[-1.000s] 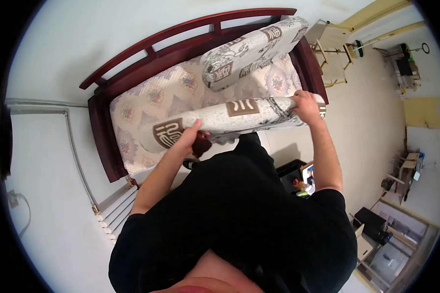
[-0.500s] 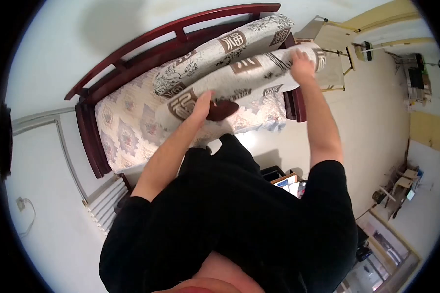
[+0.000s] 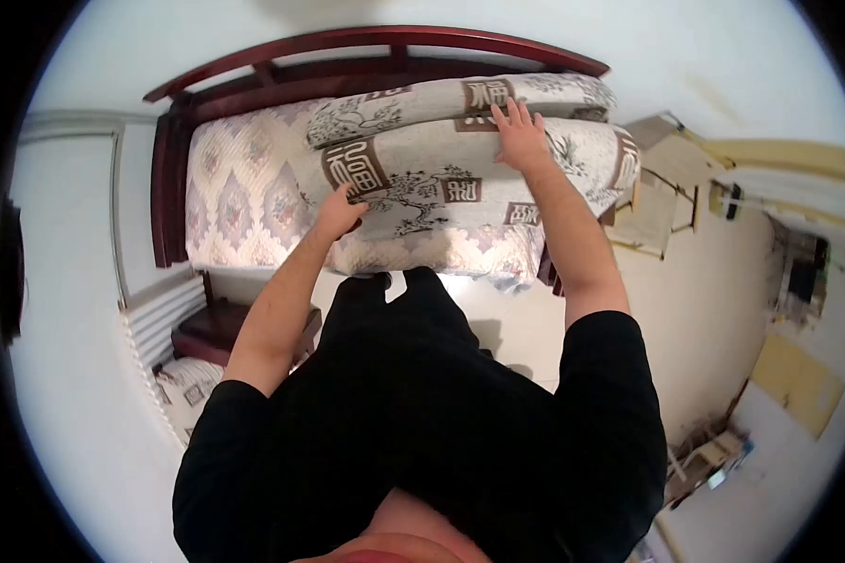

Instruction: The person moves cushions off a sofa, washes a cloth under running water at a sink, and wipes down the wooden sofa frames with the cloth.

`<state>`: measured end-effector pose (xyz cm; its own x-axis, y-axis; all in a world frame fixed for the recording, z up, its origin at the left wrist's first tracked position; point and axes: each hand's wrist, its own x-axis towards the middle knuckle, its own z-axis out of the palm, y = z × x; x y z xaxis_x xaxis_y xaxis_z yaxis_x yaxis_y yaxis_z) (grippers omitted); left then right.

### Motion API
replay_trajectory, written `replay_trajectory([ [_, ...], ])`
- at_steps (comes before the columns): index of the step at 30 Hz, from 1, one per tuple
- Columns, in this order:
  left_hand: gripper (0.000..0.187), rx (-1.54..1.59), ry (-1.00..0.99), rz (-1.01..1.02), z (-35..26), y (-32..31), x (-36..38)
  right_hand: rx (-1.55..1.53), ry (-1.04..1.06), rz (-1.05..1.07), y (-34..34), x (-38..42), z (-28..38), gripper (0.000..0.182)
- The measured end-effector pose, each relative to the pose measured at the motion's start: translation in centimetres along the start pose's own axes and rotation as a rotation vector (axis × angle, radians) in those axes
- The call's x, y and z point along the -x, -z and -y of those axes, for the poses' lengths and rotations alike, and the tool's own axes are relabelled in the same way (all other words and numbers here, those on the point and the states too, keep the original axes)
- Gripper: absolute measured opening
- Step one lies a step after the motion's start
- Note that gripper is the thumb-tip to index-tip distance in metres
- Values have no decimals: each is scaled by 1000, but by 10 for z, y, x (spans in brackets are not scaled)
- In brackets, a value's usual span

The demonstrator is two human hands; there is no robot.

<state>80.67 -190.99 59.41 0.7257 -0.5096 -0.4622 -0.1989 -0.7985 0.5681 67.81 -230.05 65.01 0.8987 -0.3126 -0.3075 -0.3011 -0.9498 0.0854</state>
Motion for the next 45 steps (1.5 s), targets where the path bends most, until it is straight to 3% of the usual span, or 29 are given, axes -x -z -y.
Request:
replay_trajectory([
  [2, 59, -28, 51, 77, 26, -4, 11, 78, 100, -60, -10, -33, 14, 105],
  [5, 50, -81, 50, 131, 54, -19, 49, 204, 154, 19, 6, -60, 23, 96],
  [7, 47, -97, 94, 169, 56, -17, 83, 116, 169, 89, 3, -78, 14, 90],
  [12, 45, -70, 235, 228, 109, -25, 144, 228, 329, 288, -4, -105, 16, 91],
  [15, 43, -100, 345, 303, 120, 2, 166, 284, 449, 332, -16, -92, 25, 73],
  [18, 43, -99, 404, 348, 136, 17, 190, 240, 502, 347, -31, -87, 27, 68],
  [23, 39, -109, 300, 262, 201, -11, 235, 162, 544, 236, 22, -35, 61, 50],
  [26, 39, -28, 297, 261, 241, -31, 249, 118, 588, 206, 83, 11, 127, 45],
  [31, 41, 244, 155, 244, 268, -22, 270, 97, 695, 194, 184, 79, 306, 40],
  [38, 45, 684, -103, 133, 256, 65, 418, 210, 823, 315, 313, 204, 526, 42],
  [41, 45, 751, -163, -188, 282, 71, 468, 142, 1131, 248, 369, 264, 634, 41],
  [43, 45, 792, -100, -201, 303, 92, 506, 210, 1283, 209, 402, 309, 717, 42],
  [45, 44, 874, -8, -275, 289, 105, 556, 309, 1400, 156, 431, 364, 751, 46],
])
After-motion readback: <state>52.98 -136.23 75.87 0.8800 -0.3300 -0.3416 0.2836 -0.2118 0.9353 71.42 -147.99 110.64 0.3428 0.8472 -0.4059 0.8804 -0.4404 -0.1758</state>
